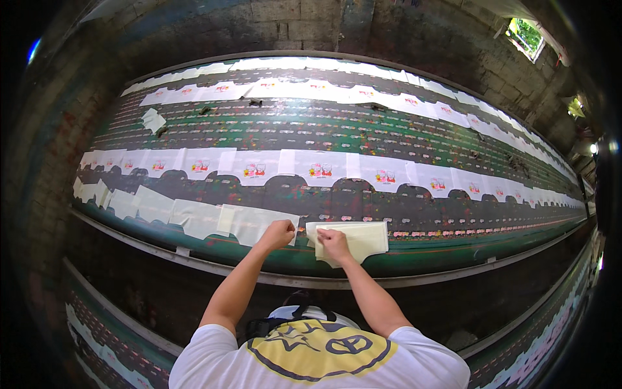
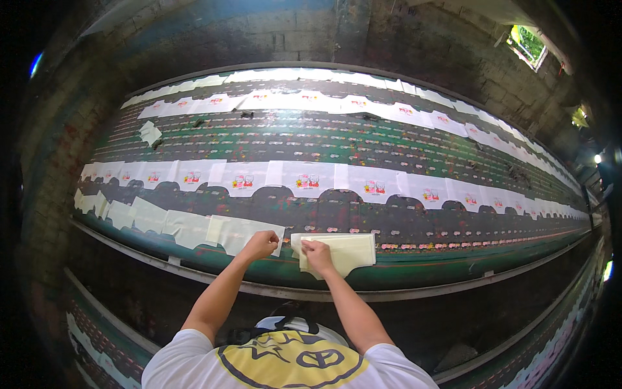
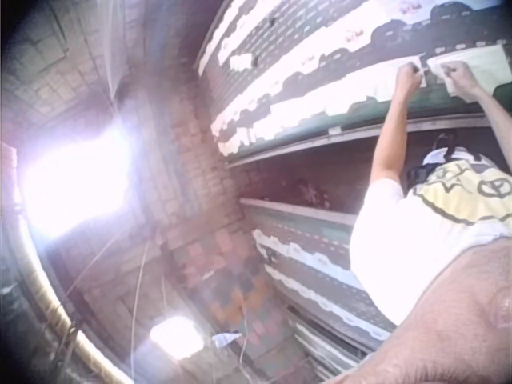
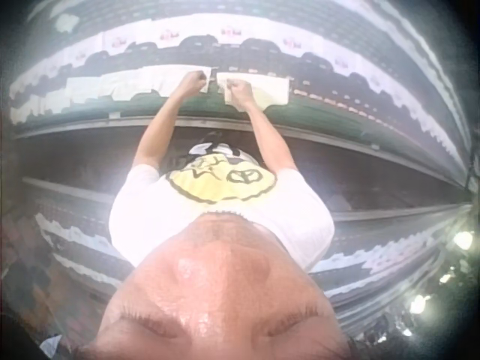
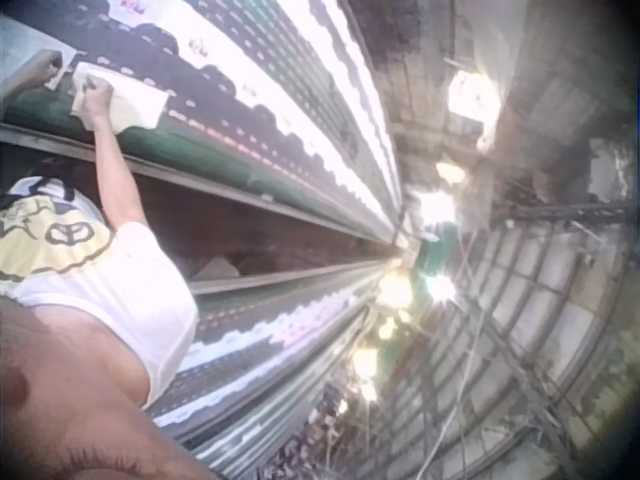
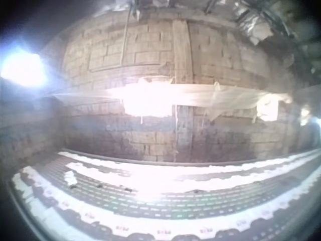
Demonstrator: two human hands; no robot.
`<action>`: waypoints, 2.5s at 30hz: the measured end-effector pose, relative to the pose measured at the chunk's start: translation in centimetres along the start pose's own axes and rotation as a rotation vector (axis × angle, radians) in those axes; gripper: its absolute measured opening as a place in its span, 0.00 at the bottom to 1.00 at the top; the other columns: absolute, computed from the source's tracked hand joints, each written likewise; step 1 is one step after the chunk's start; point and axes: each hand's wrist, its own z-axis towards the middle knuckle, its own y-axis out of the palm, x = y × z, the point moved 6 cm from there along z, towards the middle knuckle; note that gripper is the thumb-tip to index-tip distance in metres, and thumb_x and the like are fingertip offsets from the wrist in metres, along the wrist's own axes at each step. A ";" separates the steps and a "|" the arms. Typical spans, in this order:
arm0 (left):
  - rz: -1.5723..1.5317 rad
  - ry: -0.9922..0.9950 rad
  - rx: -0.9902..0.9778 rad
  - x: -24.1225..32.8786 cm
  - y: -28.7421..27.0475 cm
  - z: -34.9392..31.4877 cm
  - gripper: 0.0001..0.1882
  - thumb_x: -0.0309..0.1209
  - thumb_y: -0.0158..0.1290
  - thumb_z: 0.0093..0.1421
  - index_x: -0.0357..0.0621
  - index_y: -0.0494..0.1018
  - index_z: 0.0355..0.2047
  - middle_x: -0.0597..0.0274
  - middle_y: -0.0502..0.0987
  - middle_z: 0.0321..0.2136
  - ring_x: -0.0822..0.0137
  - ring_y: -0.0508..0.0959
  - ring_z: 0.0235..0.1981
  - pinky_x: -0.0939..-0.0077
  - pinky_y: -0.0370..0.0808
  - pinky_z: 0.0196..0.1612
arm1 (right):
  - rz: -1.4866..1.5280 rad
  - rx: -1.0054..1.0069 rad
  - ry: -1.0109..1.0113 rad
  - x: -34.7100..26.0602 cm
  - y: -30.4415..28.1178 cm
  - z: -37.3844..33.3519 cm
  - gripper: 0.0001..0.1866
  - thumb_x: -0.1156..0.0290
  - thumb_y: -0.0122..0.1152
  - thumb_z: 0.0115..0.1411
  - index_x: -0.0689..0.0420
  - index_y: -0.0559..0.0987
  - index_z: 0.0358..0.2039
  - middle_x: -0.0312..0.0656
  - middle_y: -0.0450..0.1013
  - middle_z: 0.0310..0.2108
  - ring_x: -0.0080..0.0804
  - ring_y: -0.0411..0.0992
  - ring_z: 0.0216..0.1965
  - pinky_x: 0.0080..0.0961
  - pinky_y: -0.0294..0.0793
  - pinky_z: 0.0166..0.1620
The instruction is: The person repeatedly folds thin yellow sheets on a long green workbench. The person picks up a sheet, folds it in half, and places it on a growing stack to the left. The process is repeated continuously along the bench.
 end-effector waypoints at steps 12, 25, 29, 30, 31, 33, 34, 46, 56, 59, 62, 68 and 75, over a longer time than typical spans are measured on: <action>-0.077 -0.135 -0.033 0.9 4.7 1.5 0.23 0.48 0.59 0.53 0.34 0.80 0.25 0.43 0.78 0.21 0.50 0.81 0.26 0.61 0.76 0.35 | 0.458 0.104 0.272 1.7 -8.5 -2.2 0.13 0.77 0.59 0.60 0.62 0.79 0.46 0.34 0.76 0.30 0.20 0.72 0.30 0.20 0.72 0.33; 0.071 -0.229 0.090 -2.4 1.2 1.3 0.16 0.40 0.59 0.47 0.35 0.76 0.23 0.43 0.79 0.24 0.46 0.80 0.30 0.57 0.75 0.37 | 1.220 0.580 -0.027 4.0 -30.7 -7.6 0.10 0.69 0.55 0.64 0.52 0.76 0.46 0.41 0.77 0.44 0.38 0.77 0.45 0.40 0.79 0.48; 0.040 -0.190 0.213 1.6 2.6 2.1 0.16 0.39 0.59 0.50 0.37 0.73 0.24 0.44 0.77 0.22 0.46 0.78 0.29 0.56 0.74 0.35 | 1.098 0.664 -0.136 1.0 -39.7 -9.2 0.10 0.66 0.57 0.64 0.50 0.78 0.46 0.41 0.76 0.45 0.39 0.77 0.44 0.42 0.80 0.45; 0.020 -0.164 0.233 3.3 3.4 2.6 0.15 0.39 0.59 0.51 0.37 0.73 0.24 0.45 0.77 0.22 0.47 0.78 0.28 0.56 0.73 0.34 | 1.097 0.600 -0.172 -0.1 -41.5 -8.9 0.11 0.65 0.58 0.64 0.50 0.77 0.46 0.41 0.76 0.44 0.38 0.77 0.42 0.40 0.81 0.43; -0.010 -0.117 0.201 5.2 4.6 3.1 0.15 0.39 0.59 0.51 0.37 0.73 0.24 0.46 0.77 0.22 0.47 0.78 0.28 0.57 0.73 0.33 | 1.095 0.534 -0.206 -0.5 -42.9 -8.7 0.11 0.65 0.59 0.63 0.50 0.77 0.45 0.41 0.76 0.44 0.37 0.78 0.41 0.39 0.82 0.41; -0.075 -0.016 0.136 9.7 7.8 4.4 0.15 0.38 0.60 0.53 0.37 0.73 0.24 0.47 0.77 0.21 0.48 0.77 0.27 0.58 0.73 0.32 | 0.897 0.522 -0.120 3.2 -44.9 -7.8 0.11 0.66 0.60 0.63 0.51 0.76 0.45 0.40 0.76 0.42 0.34 0.78 0.38 0.35 0.82 0.38; -0.089 0.032 0.115 11.7 9.7 5.0 0.15 0.38 0.60 0.53 0.37 0.73 0.25 0.47 0.76 0.21 0.48 0.77 0.27 0.58 0.72 0.32 | 0.797 0.505 -0.076 4.6 -45.9 -7.3 0.11 0.66 0.61 0.63 0.51 0.76 0.45 0.39 0.76 0.41 0.32 0.78 0.36 0.33 0.82 0.37; -0.322 0.157 0.033 32.1 25.9 8.3 0.14 0.34 0.60 0.58 0.34 0.75 0.34 0.54 0.80 0.26 0.65 0.80 0.30 0.71 0.76 0.35 | 0.636 -0.120 0.185 10.5 -35.3 -3.1 0.16 0.83 0.62 0.57 0.63 0.73 0.46 0.36 0.76 0.30 0.21 0.74 0.30 0.19 0.74 0.34; -0.183 0.036 0.097 32.8 26.9 9.2 0.12 0.31 0.58 0.57 0.31 0.79 0.34 0.54 0.81 0.24 0.69 0.81 0.26 0.75 0.76 0.32 | 0.637 -0.139 0.146 11.1 -36.3 -2.4 0.15 0.82 0.62 0.56 0.61 0.73 0.45 0.38 0.77 0.30 0.20 0.74 0.29 0.19 0.73 0.32; -0.674 -0.108 -0.024 31.1 27.4 10.0 0.10 0.29 0.57 0.57 0.33 0.79 0.33 0.59 0.81 0.25 0.71 0.79 0.26 0.78 0.76 0.32 | 0.440 -0.064 -0.008 12.5 -36.5 -1.7 0.11 0.80 0.60 0.59 0.61 0.73 0.43 0.35 0.76 0.30 0.17 0.72 0.30 0.17 0.72 0.33; -1.050 -0.268 -0.101 30.2 27.1 9.8 0.08 0.28 0.56 0.59 0.34 0.79 0.34 0.62 0.79 0.27 0.72 0.79 0.28 0.79 0.76 0.32 | 0.207 -0.094 0.026 11.5 -36.4 -1.6 0.08 0.78 0.57 0.60 0.61 0.74 0.41 0.31 0.73 0.28 0.15 0.69 0.28 0.17 0.70 0.32; -1.142 -0.240 -0.156 29.1 26.5 10.7 0.07 0.26 0.56 0.61 0.34 0.77 0.35 0.60 0.79 0.28 0.72 0.79 0.29 0.79 0.77 0.34 | 0.134 0.075 -0.093 7.0 -36.7 -1.5 0.05 0.76 0.57 0.60 0.61 0.79 0.34 0.34 0.69 0.23 0.19 0.69 0.26 0.22 0.69 0.30; -1.136 -0.247 -0.221 28.2 26.3 11.5 0.06 0.25 0.57 0.59 0.32 0.77 0.33 0.60 0.79 0.26 0.73 0.77 0.25 0.81 0.76 0.31 | -0.043 -0.016 -0.253 6.7 -35.9 -0.5 0.05 0.74 0.62 0.55 0.62 0.81 0.29 0.40 0.70 0.25 0.28 0.70 0.25 0.24 0.69 0.29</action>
